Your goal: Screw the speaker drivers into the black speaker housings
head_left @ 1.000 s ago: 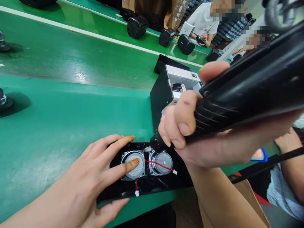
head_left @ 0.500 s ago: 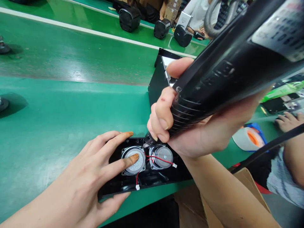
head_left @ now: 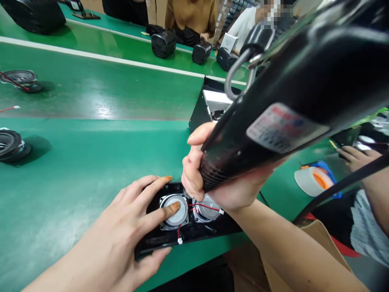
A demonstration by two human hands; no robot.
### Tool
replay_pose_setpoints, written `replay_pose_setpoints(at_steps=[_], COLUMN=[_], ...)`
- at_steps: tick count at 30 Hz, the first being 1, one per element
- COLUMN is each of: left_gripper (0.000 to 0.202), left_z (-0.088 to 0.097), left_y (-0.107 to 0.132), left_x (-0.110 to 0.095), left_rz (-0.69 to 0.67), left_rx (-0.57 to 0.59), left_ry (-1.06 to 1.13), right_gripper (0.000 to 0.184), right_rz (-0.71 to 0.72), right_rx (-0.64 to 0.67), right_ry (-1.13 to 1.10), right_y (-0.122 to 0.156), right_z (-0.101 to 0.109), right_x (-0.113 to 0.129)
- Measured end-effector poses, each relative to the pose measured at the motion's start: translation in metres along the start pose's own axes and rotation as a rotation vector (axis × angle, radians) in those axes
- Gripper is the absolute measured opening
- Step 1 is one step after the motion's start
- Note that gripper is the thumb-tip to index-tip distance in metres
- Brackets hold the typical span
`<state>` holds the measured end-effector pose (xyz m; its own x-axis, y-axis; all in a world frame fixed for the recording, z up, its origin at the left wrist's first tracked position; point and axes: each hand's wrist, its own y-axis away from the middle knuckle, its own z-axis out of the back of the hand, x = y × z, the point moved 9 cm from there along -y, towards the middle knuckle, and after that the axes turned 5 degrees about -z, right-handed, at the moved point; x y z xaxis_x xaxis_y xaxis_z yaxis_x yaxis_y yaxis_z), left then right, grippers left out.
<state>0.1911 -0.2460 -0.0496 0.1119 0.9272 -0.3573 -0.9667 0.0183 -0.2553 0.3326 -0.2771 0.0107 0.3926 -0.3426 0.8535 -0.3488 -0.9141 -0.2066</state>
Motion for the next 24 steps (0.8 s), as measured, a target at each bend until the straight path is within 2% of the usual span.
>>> replay_pose_setpoints(at_steps=[2,5,7,11,15,18,21,24], left_gripper=[0.042,0.046,0.049,0.050,0.055,0.059,0.062,0.064], left_z=[0.002,0.004,0.005,0.005,0.002,0.001,0.007,0.013], left_y=[0.000,-0.001,-0.001,-0.001,0.002,0.007,0.012,0.010], left_x=[-0.002,-0.002,-0.004,-0.004,-0.002,0.000,0.005,0.016], left_rz=[-0.002,-0.001,-0.029,0.004,0.054,0.029,0.012,0.097], left_rx=[-0.011,-0.035,-0.041,-0.062,-0.040,-0.008,-0.045,-0.090], left_ry=[-0.022,-0.018,-0.024,-0.057,-0.032,0.008,0.087,0.044], right_gripper=[0.064,0.073,0.069,0.063,0.069,0.067,0.063,0.054], right_rz=[0.018,0.001,-0.024,-0.045,-0.002,-0.006,0.040,0.169], right_rx=[0.002,-0.061,-0.063,0.045,0.027,0.033,-0.033,-0.133], right_ry=[-0.040,-0.034,-0.038,-0.068,-0.060,-0.083,-0.041,0.061], right_y=[0.005,0.008,0.006,0.002,0.002,0.004,0.010,0.022], right_z=[0.007,0.016,0.013,-0.003,0.000,0.003,0.010,0.021], right_x=[-0.007,-0.015,-0.016,-0.012,-0.012,-0.011,0.006,0.040])
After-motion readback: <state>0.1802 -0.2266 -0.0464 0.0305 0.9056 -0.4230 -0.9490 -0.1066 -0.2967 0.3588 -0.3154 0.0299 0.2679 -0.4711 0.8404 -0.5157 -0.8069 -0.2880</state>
